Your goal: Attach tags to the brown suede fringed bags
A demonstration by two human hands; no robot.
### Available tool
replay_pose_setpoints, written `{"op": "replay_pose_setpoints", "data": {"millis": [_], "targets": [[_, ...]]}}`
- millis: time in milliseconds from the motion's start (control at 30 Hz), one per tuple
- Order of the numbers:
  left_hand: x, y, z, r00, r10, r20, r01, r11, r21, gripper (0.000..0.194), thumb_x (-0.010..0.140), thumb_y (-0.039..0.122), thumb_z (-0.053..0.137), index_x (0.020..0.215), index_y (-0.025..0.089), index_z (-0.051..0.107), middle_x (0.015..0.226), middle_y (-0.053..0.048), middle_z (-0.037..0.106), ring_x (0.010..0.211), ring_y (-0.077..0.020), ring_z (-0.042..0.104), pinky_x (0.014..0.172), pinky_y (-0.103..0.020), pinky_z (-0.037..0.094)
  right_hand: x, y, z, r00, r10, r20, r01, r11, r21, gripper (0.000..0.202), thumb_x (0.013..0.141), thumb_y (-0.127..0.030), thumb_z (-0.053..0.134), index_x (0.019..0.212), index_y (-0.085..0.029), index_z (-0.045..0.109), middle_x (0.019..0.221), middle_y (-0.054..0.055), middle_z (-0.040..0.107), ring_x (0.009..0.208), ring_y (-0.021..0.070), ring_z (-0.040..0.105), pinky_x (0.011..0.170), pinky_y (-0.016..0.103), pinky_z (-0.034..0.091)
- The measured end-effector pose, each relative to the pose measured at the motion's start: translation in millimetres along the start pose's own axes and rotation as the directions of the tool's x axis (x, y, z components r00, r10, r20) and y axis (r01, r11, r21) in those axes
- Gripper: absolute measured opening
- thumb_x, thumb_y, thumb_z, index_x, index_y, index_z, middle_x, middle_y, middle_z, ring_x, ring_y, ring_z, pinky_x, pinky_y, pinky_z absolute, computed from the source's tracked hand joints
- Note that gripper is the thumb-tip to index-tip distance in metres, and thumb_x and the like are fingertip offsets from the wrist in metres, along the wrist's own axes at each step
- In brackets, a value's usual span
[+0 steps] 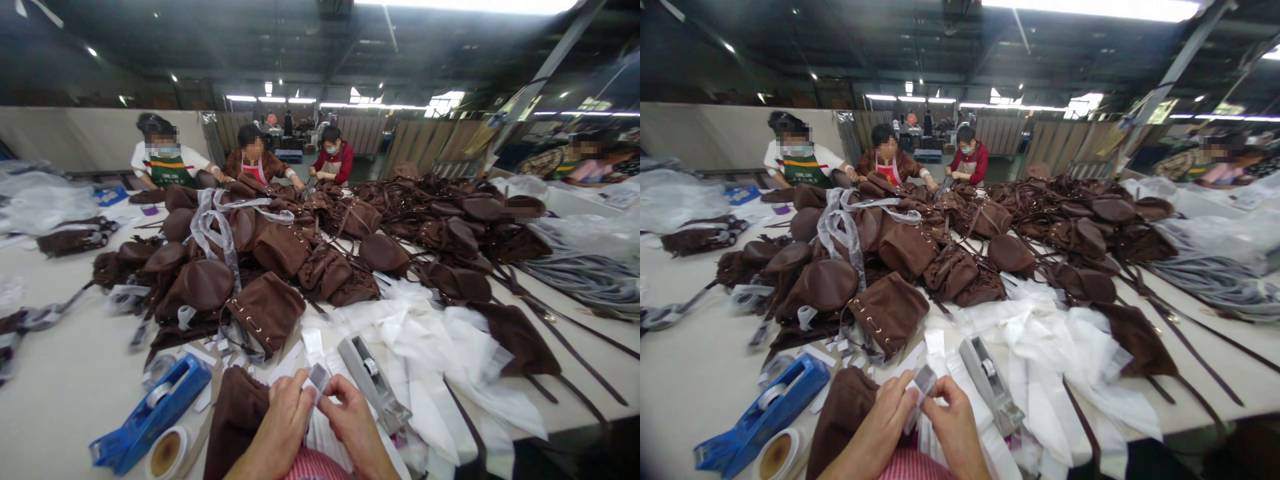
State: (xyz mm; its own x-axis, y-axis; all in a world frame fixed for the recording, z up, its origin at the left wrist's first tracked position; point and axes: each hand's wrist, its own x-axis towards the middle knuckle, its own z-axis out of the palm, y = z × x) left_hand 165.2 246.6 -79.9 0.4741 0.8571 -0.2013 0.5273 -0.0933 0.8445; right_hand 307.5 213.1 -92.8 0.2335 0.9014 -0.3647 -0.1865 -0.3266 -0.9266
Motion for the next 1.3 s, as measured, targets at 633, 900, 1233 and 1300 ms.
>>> {"op": "replay_pose_setpoints", "data": {"millis": [633,900,1233,1300], "targets": [[-9.5,10.7,10.4,1.0,-0.004,-0.009,0.003,0.995,-0.096,0.034,0.088,0.031,0.042,0.121,0.024,0.04,0.117,-0.007,0.062,0.116,-0.0212,0.053,0.115,-0.042,0.016,-5.6,31.9,-10.8,0.89,0.202,0.409,-0.416,0.729,0.544,0.045,0.055,-0.044,0.088,0.081,-0.02,0.06,0.046,-0.015,0.036,0.035,-0.0021,0.012,0.033,0.012,0.009],[-7.0,7.2,15.6,0.994,-0.104,0.024,0.104,0.893,-0.438,0.035,0.08,0.032,0.057,0.11,0.021,0.042,0.105,-0.006,0.064,0.102,-0.021,0.058,0.09,-0.031,0.042,-5.1,35.7,-11.2,0.877,0.15,0.457,-0.399,0.758,0.516,0.042,0.065,-0.054,0.08,0.087,-0.022,0.065,0.034,-0.016,0.029,0.028,-0.0001,0.011,0.031,0.014,0.015],[-13.8,16.5,0.3,0.998,-0.032,-0.06,-0.007,0.834,-0.552,0.021,0.085,0.033,0.045,0.091,0.018,0.058,0.095,-0.004,0.065,0.09,-0.0194,0.059,0.081,-0.028,0.043,-10.7,29.3,-11.6,0.917,0.088,0.388,-0.311,0.767,0.562,0.039,0.068,-0.055,0.078,0.084,-0.022,0.064,0.034,-0.017,0.024,0.031,0.0001,0.005,0.031,0.013,0.013],[-14.4,16.0,-3.8,0.991,-0.037,-0.132,-0.034,0.865,-0.501,0.024,0.086,0.03,0.042,0.091,0.019,0.063,0.095,-0.004,0.067,0.093,-0.0205,0.059,0.085,-0.029,0.043,-12.5,27.3,-10.3,0.93,0.073,0.36,-0.282,0.771,0.571,0.039,0.067,-0.053,0.079,0.085,-0.022,0.064,0.037,-0.017,0.03,0.031,-0.0006,0.005,0.031,0.012,0.012]]}}
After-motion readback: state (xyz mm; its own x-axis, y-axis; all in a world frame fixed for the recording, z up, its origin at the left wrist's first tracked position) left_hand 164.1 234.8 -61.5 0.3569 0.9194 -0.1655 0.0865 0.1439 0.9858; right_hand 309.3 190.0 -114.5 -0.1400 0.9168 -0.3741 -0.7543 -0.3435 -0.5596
